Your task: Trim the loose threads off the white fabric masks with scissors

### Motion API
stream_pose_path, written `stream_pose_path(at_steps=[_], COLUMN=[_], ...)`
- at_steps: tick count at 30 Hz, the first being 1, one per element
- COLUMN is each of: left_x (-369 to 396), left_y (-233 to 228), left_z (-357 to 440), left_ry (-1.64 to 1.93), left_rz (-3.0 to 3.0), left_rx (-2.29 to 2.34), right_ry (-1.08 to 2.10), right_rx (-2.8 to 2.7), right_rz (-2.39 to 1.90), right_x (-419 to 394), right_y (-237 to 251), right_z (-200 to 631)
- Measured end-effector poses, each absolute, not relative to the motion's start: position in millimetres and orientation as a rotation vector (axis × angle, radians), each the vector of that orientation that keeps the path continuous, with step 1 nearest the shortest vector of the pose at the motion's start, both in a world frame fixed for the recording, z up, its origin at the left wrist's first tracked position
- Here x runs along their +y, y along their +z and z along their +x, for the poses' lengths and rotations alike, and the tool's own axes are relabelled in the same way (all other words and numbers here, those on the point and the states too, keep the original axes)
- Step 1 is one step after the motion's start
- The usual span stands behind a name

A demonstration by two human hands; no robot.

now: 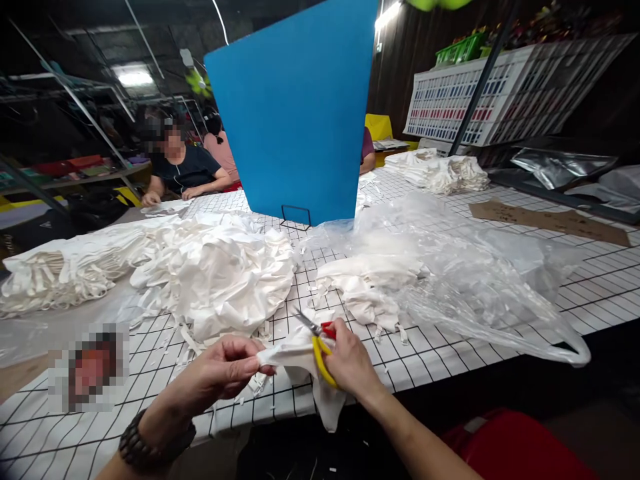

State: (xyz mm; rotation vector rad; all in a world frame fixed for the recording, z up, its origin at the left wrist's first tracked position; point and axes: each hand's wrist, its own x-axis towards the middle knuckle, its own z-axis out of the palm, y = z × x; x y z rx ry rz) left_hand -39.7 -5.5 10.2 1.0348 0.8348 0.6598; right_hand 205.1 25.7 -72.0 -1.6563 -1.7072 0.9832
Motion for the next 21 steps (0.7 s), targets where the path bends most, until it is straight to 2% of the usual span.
stream_pose_path(at_steps=[6,10,14,21], left_x=[-32.6,-35.6,-33.0,-33.6], left_y=[23.8,8.1,-16.7,-21.2], left_z=[-31.6,-2.1,22.2,33.2], left_ry=[0.91,0.925,0.976,1.366], left_rz=[0.955,0.911,0.895,1.163], left_rx=[0.902,0.962,1.045,1.325], right_ry=[0.908,0.905,0.913,1.252], right_rx=[-1.429,-1.637,-1.686,-1.749], right_rz=[-1.267,-1.406,-1.537,-1.28], right_x=[89.8,111.6,97.5,44.5], right_y=[-23.1,-19.1,-31.9,-22.1], right_z=[221.0,213.1,212.9,237.2])
